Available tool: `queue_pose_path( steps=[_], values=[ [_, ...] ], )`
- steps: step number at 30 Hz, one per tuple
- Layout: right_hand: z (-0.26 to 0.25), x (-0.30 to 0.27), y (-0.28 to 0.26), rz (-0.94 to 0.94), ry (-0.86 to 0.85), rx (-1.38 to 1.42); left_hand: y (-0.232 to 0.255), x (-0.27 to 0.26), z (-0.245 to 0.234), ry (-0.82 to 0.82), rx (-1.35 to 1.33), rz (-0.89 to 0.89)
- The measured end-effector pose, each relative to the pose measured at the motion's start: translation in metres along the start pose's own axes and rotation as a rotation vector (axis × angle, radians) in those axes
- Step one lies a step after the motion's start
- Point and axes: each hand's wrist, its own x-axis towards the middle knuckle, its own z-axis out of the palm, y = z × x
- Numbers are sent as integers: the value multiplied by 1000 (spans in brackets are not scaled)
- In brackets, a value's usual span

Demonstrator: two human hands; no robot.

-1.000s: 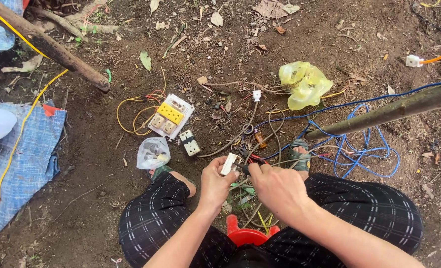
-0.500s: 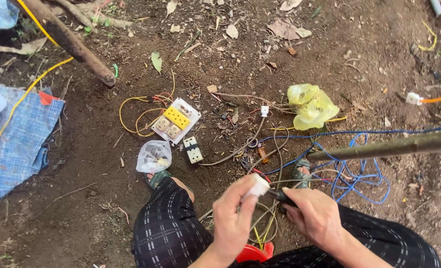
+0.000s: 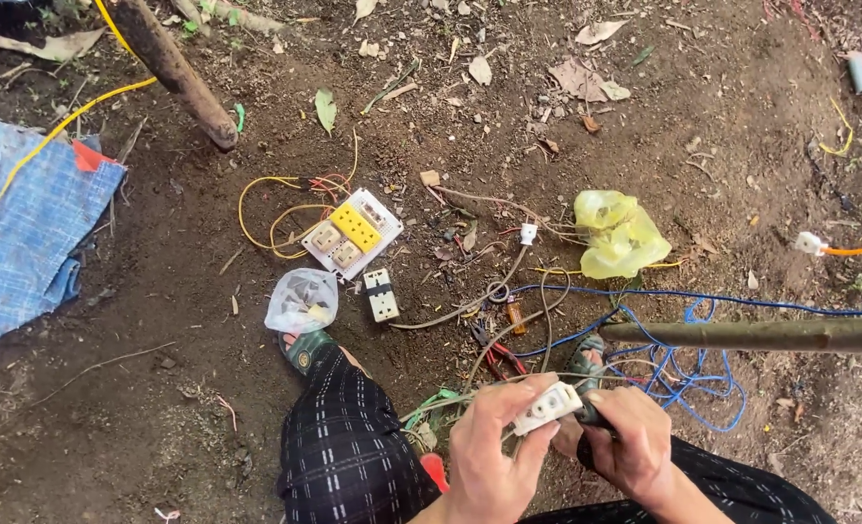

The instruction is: The person sits on a small red stool outdoors and uses a screwdriver to tighten screws on a white electrical socket. They then pick up a larger white power strip and use the screwdriver to adjust its internal components. The person handles various electrical wires and components scattered on the dirt ground.

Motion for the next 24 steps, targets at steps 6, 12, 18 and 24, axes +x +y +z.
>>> queue_pose_path(
  steps=[6, 12, 18, 24],
  values=[
    [0, -2, 0, 12, 14, -36, -2, 3, -2, -33, 67, 63],
    [-3, 3, -2, 35, -18, -58, -6, 2, -1, -63, 72, -7],
    [-2, -2, 0, 39, -25, -68, -5, 2, -5, -110, 38, -80],
    [-1, 1, -1, 20, -35, -62, -6, 0, -6, -143, 56, -106]
  ],
)
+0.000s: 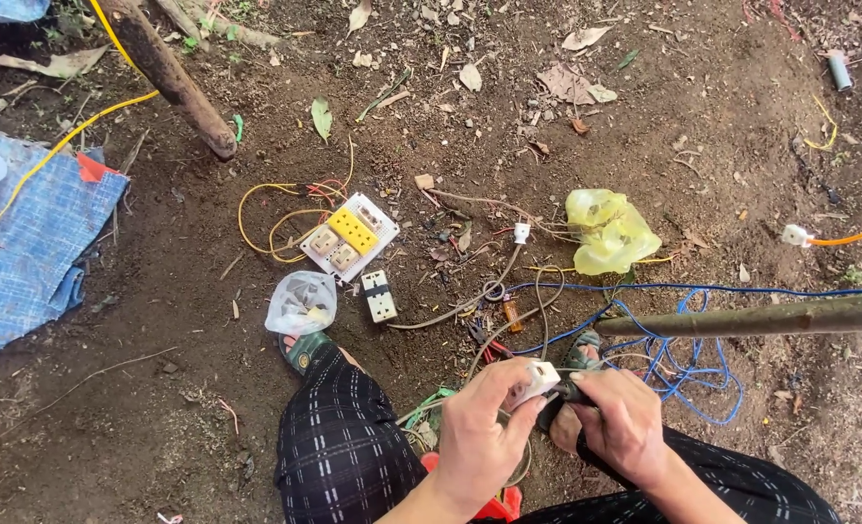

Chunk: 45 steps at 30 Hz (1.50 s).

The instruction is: The person sits on a small red stool outdoors and uses a screwdriver to tighten screws on a white electrical socket. They then pick up a larger white power strip and use the screwdriver to adjust its internal components. The person handles various electrical wires and components scattered on the dirt ground.

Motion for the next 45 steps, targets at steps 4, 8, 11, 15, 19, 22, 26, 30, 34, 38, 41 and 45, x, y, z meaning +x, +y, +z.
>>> queue_pose_path(
  steps=[4, 8, 11, 15, 19, 22, 26, 30, 34, 38, 41, 45],
  values=[
    [0, 1, -1, -2, -7, -2, -1, 0, -1, 1, 1, -6],
    [1, 1, 0, 5, -10, -4, -3, -1, 0, -5, 4, -20],
    [0, 1, 0, 6, -15, 2, -4, -2, 0, -14, 21, -70],
    [-1, 1, 1, 15, -21, 10, -2, -2, 0, -19, 17, -152],
    [-6, 4, -2, 23, -28, 19, -3, -1, 1, -2, -2, -142],
    [-14, 10, -11, 52, -42, 18, -9, 3, 3, -85, -98, -383],
    [-31, 29, -34, 118, -118, -203, -37, 2, 14, 72, -860, -724],
    [-43, 39, -49, 176, -246, -420, -40, 4, 15, 104, -1057, -817],
    [-41, 44, -58, 253, -284, -484, -48, 1, 18, 128, -1031, -871],
    [-38, 48, -62, 220, -304, -494, -47, 2, 13, 154, -1021, -929],
    [-41, 52, -67, 200, -342, -467, -54, -1, 11, 165, -1016, -924],
    [-42, 52, -71, 172, -347, -416, -55, -1, 8, 197, -957, -952]
  ],
)
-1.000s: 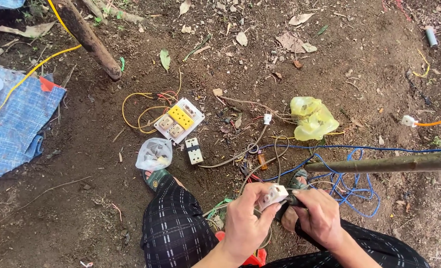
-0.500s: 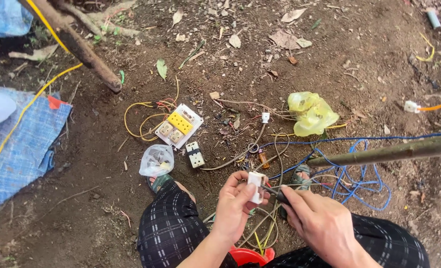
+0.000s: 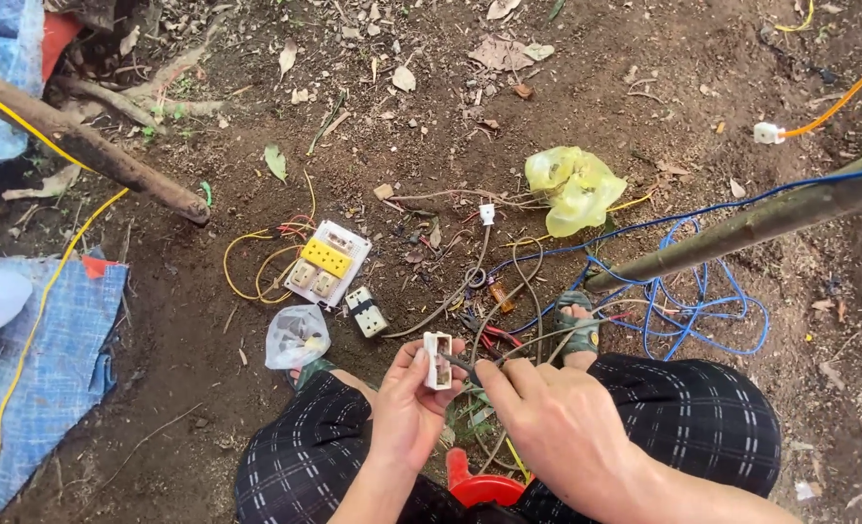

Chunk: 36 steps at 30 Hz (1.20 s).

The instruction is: The person sits on a small red stool outdoors and uses a screwdriver to tighten screws on a white electrical socket. They then pick up a larger white power strip and use the screwdriver to adjust its internal components. The person handles various electrical wires and components scattered on the dirt ground.

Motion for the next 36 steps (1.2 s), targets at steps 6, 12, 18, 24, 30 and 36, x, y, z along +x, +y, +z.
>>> queue_pose_path(
  steps=[6, 12, 18, 24, 30, 36],
  values=[
    [-1, 1, 1, 9, 15, 12, -1, 3, -5, 17, -28, -12],
    [5, 3, 0, 10, -10, -5, -3, 3, -8, -28, -26, -21],
    [8, 6, 0, 9, -15, 14, -3, -2, -4, -47, 97, 67],
    [13, 8, -2, -28, 0, 72, 2, -8, 4, 56, 109, 88],
    [24, 8, -3, -43, -90, 97, -6, -3, -10, 74, 310, 292],
    [35, 3, -9, -3, -41, 337, -1, -12, -26, 109, 577, 474]
  ],
)
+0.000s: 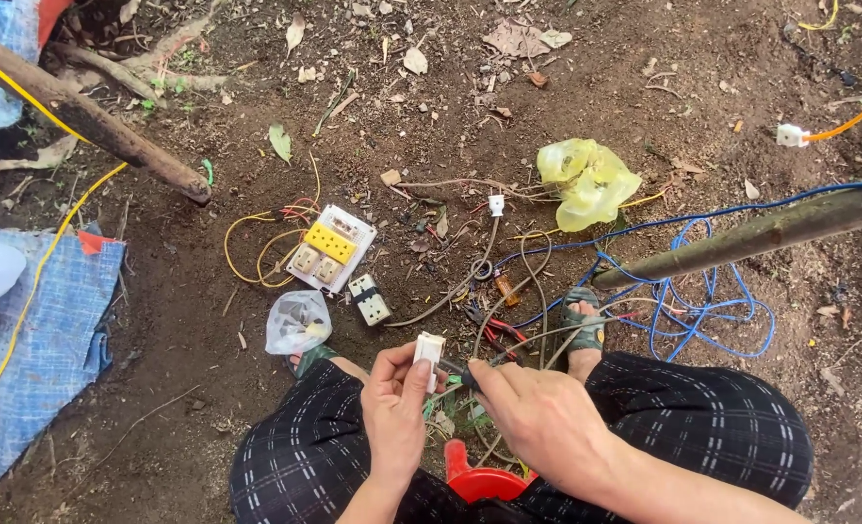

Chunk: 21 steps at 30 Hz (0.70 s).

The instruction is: The person sits on a small red stool outdoors and uses a screwdriver to tighten screws on a white electrical socket. They then pick up a larger white power strip and use the screwdriver to adjust its internal components. The person handles various electrical wires and components scattered on the dirt ground.

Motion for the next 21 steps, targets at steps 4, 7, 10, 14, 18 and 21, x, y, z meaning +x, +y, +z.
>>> queue_pose_path(
  steps=[4, 7, 10, 14, 18, 21],
  values=[
    [7, -5, 3, 55, -9, 158, 5, -5, -4, -5, 114, 37],
    [6, -5, 5, 42, 48, 245, 9, -8, -4, 5, 173, 100],
    [7, -5, 8, -2, 91, 268, 14, -13, -5, 12, 220, 200],
    [15, -6, 19, -101, 201, 224, 22, -18, -2, -26, 318, 379],
    [32, -17, 33, -140, 266, 255, 23, -19, 1, -104, 417, 574],
    [26, -13, 33, -144, 325, 289, 29, -19, 8, -112, 423, 700]
  ],
)
